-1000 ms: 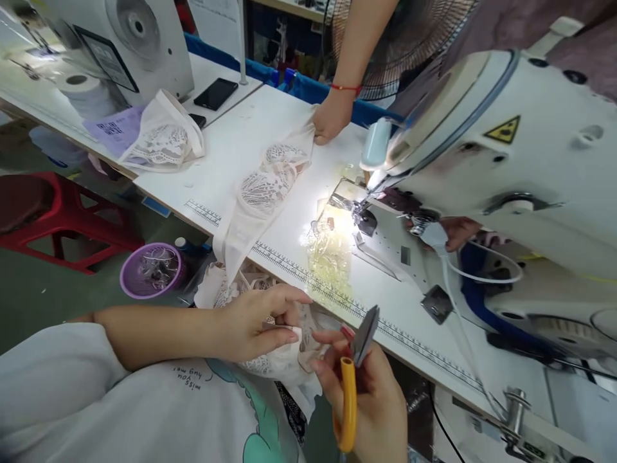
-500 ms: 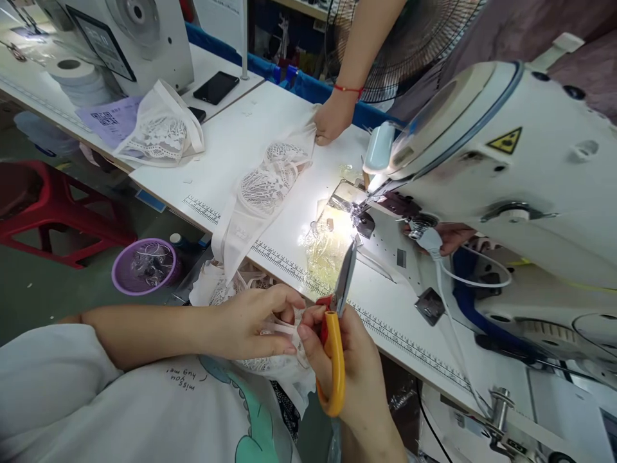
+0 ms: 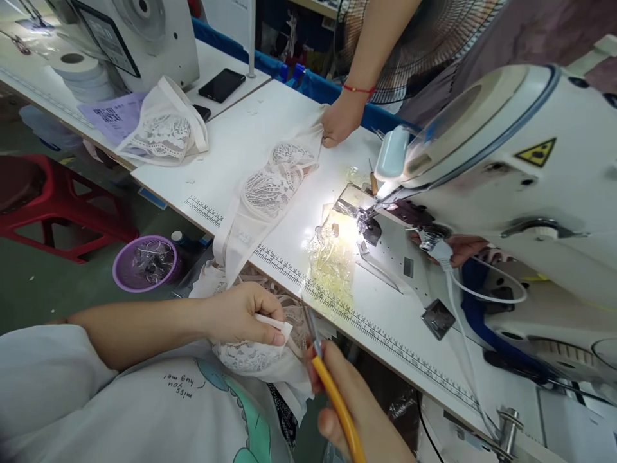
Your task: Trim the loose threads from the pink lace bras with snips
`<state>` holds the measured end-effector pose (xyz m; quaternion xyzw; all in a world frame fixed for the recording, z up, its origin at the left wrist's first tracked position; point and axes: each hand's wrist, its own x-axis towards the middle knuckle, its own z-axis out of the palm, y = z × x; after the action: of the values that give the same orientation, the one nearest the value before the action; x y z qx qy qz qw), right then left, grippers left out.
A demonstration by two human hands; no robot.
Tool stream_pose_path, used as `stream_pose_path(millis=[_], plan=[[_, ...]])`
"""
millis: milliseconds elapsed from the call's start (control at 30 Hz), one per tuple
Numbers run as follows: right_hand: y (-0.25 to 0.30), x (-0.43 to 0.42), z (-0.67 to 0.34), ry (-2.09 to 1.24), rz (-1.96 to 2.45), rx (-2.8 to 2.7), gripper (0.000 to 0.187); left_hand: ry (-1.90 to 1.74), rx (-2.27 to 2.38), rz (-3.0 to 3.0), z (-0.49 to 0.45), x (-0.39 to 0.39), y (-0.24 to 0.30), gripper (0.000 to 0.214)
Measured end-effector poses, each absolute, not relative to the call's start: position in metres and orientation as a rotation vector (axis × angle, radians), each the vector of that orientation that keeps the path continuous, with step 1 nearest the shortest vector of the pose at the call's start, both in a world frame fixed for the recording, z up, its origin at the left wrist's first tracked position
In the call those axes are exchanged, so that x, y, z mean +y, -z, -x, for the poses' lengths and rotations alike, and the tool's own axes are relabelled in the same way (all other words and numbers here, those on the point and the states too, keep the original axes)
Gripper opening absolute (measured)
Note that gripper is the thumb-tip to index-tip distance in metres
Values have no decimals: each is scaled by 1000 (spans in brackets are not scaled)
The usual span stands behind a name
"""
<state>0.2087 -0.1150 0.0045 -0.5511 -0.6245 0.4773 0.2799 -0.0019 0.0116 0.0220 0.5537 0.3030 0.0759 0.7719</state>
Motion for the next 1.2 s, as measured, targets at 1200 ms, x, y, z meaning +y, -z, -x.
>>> stream_pose_path(millis=[1200], plan=[[16,-121,-185,-1000,1765,-1617,34,-149,661,-1176,15,22,-18,21]])
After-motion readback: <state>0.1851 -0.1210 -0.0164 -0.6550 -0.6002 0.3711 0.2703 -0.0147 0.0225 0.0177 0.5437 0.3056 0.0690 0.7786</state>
